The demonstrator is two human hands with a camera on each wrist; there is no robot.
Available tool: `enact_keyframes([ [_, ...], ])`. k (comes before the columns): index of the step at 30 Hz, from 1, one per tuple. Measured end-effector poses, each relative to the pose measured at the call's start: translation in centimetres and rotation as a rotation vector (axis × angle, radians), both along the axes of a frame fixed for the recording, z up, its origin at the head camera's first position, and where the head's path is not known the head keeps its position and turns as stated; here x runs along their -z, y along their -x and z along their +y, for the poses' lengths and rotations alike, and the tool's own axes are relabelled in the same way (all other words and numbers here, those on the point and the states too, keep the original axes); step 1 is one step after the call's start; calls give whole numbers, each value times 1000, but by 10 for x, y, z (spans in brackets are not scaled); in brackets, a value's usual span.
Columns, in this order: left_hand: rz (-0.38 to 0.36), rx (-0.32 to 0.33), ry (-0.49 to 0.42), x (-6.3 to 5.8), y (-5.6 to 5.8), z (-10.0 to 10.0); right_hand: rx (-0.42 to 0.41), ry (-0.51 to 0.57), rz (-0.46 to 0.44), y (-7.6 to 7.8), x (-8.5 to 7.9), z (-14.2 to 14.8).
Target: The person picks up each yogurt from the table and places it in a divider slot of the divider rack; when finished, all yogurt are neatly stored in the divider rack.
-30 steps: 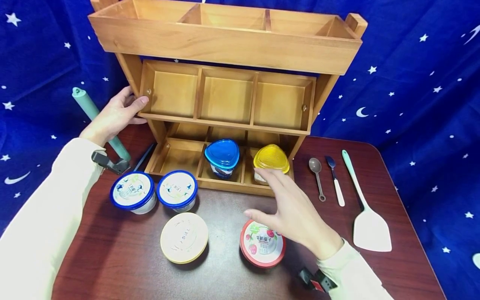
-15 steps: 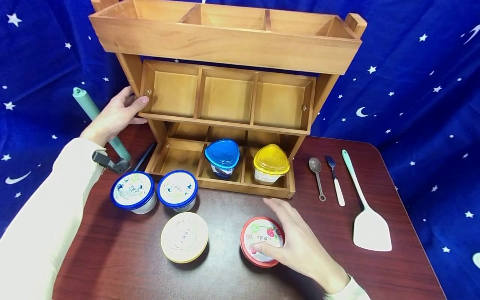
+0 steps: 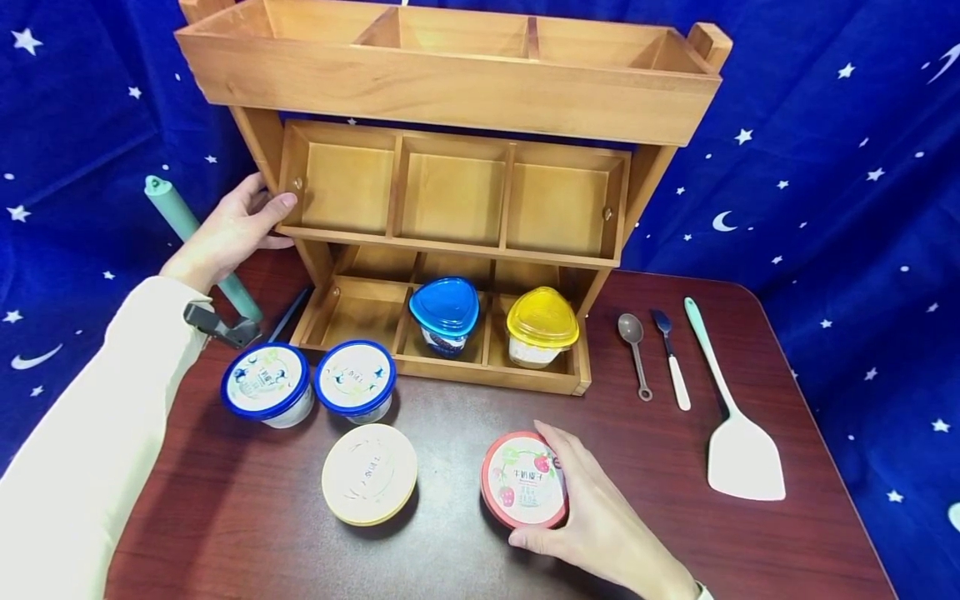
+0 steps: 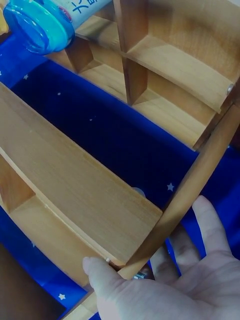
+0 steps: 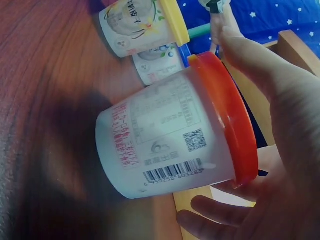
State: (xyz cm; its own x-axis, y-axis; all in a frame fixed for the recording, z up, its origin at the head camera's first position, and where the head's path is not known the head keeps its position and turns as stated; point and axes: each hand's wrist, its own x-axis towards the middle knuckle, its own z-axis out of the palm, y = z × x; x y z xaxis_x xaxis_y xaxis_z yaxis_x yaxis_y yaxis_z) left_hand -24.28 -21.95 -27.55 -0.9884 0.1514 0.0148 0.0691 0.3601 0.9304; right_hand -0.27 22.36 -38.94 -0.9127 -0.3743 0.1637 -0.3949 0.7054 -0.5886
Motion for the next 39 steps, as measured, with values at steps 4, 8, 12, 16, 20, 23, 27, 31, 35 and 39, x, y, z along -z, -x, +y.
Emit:
enact_keyframes([
  [4, 1, -1, 4, 0, 0, 0, 6, 5, 1, -3, 3, 0],
  [8, 1, -2, 6, 0, -1, 0, 10, -5, -4, -4, 4, 0],
  [12, 0, -4, 3, 0, 0, 0, 33, -25, -20, -4, 3, -1],
  [16, 11, -10, 9, 2, 1, -1, 59, -51, -23, -4, 4, -2],
  [20, 17, -10, 10, 3, 2, -1, 70, -61, -32, -5, 5, -2],
  [23, 15, -7, 5, 3, 2, -1, 74, -63, -42, -5, 5, -2],
  [27, 15, -8, 3, 3, 2, -1, 87, -67, -61, -5, 4, -2],
  [31, 12, -11, 4, 3, 2, -1, 83, -62, -55, -5, 4, -2],
  [35, 7, -10, 3, 2, 2, -1, 38, -25, 1, -2, 0, -2],
  [39, 0, -3, -7, 1, 1, -1, -14, 5, 51, 6, -12, -5],
])
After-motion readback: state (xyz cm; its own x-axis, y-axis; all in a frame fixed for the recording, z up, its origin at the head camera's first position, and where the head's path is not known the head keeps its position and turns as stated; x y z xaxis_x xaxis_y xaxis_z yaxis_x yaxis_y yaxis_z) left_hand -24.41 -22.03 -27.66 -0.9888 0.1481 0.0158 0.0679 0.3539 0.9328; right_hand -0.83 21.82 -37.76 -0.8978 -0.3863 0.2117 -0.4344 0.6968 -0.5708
